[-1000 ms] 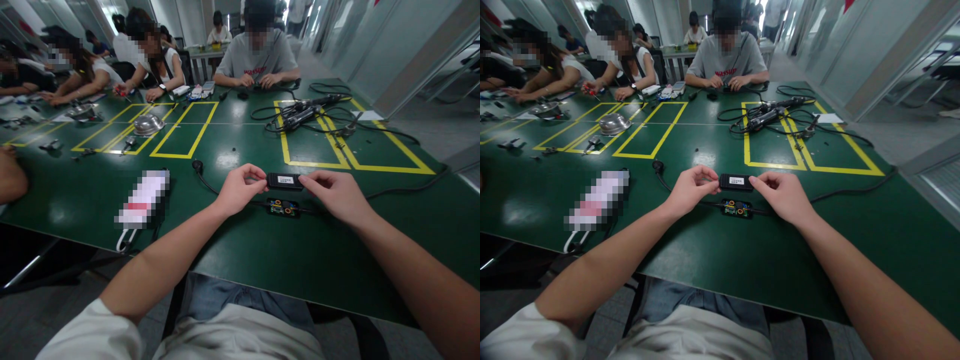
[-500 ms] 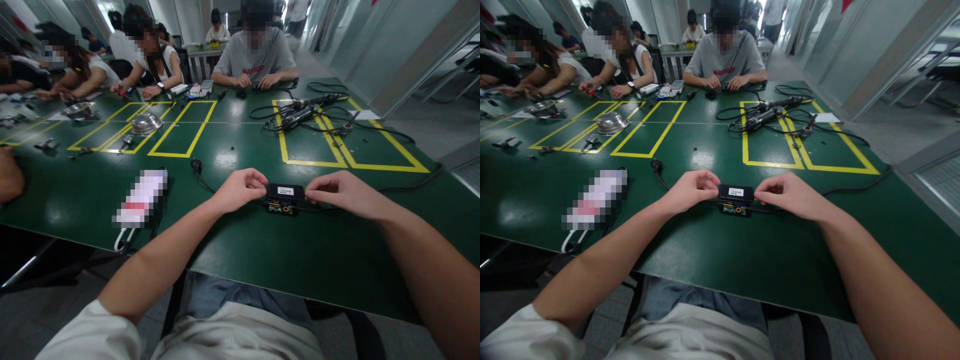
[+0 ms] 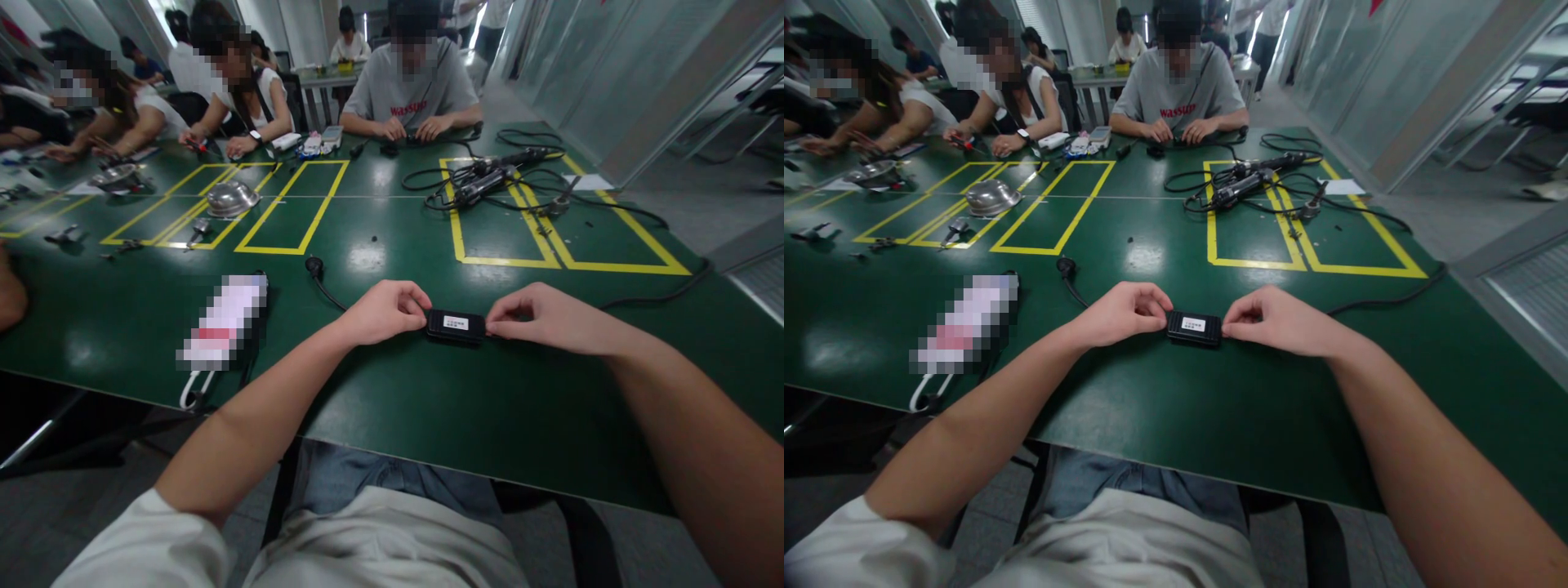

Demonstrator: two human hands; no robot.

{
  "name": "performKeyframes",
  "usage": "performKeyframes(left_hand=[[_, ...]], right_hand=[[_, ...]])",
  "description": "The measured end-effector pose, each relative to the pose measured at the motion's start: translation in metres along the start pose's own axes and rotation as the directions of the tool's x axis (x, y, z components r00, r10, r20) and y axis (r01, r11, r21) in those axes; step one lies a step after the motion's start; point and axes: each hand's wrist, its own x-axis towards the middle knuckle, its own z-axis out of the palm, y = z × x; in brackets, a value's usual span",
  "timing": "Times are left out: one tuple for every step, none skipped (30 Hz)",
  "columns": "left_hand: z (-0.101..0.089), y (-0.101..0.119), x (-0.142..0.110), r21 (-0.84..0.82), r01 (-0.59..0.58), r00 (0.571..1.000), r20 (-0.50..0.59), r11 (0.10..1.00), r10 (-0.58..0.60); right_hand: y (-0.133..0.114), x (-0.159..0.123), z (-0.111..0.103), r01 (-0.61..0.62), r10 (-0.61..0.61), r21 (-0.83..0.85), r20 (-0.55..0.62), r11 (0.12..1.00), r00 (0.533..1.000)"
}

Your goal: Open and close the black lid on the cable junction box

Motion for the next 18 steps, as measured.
performKeyframes(left_hand=[[0.000,0.000,0.000,0.010,-0.006,1.000,-0.002,1.000,0.006],[0.000,0.000,0.000,0.019,-0.013,1.000,-0.002,1.000,0.013],[0.001,0.000,0.000,0.028,-0.020,1.000,-0.002,0.999,0.020],[0.001,0.000,0.000,0.035,-0.025,1.000,0.001,0.999,0.025],[0.001,0.000,0.000,0.043,-0.029,1.000,0.004,0.999,0.029],[0.001,0.001,0.000,0.058,-0.032,0.999,0.004,0.998,0.032],[0.001,0.002,-0.001,0.082,-0.035,0.999,-0.001,0.996,0.035],[0.002,0.002,-0.001,0.115,-0.037,0.999,-0.007,0.993,0.038],[0.002,0.003,-0.001,0.155,-0.038,0.999,-0.016,0.987,0.041],[0.002,0.004,-0.001,0.196,-0.040,0.999,-0.024,0.980,0.045],[0.002,0.005,-0.002,0.234,-0.042,0.998,-0.029,0.971,0.050],[0.002,0.006,-0.002,0.267,-0.046,0.998,-0.034,0.963,0.057],[0.002,0.007,-0.003,0.296,-0.055,0.997,-0.036,0.954,0.068],[0.002,0.007,-0.004,0.322,-0.073,0.995,-0.037,0.944,0.090],[0.003,0.008,-0.006,0.347,-0.102,0.992,-0.033,0.932,0.121],[0.003,0.009,-0.008,0.370,-0.143,0.987,-0.020,0.918,0.162],[0.004,0.010,-0.010,0.391,-0.191,0.979,0.004,0.900,0.206],[0.005,0.010,-0.011,0.410,-0.241,0.968,0.036,0.880,0.248]], right_hand=[[0.000,0.000,0.001,-0.008,0.008,0.002,0.003,1.000,1.000],[0.000,0.001,0.001,-0.014,0.014,0.005,0.009,1.000,1.000],[-0.001,0.001,0.002,-0.019,0.019,0.010,0.016,1.000,1.000],[-0.001,0.001,0.003,-0.024,0.023,0.017,0.021,1.000,1.000],[-0.002,0.001,0.004,-0.028,0.028,0.025,0.026,0.999,0.999],[-0.002,0.001,0.006,-0.033,0.032,0.032,0.032,0.999,0.999],[-0.002,0.002,0.007,-0.037,0.035,0.039,0.038,0.999,0.999],[-0.002,0.002,0.008,-0.037,0.035,0.043,0.039,0.998,0.999],[-0.002,0.002,0.009,-0.031,0.029,0.047,0.035,0.998,0.999],[-0.001,0.003,0.009,-0.019,0.018,0.051,0.024,0.999,1.000],[0.000,0.003,0.010,-0.003,0.002,0.056,0.006,0.998,1.000],[0.000,0.003,0.010,0.017,-0.016,0.060,-0.019,0.998,1.000],[0.001,0.002,0.010,0.040,-0.037,0.063,-0.050,0.997,0.998],[0.001,0.002,0.010,0.064,-0.059,0.059,-0.080,0.996,0.995],[0.001,0.001,0.010,0.086,-0.080,0.048,-0.105,0.995,0.991],[0.000,0.001,0.010,0.106,-0.101,0.029,-0.123,0.994,0.987],[0.000,0.000,0.010,0.122,-0.120,0.005,-0.129,0.993,0.984],[-0.001,0.000,0.010,0.135,-0.137,-0.022,-0.125,0.991,0.983]])
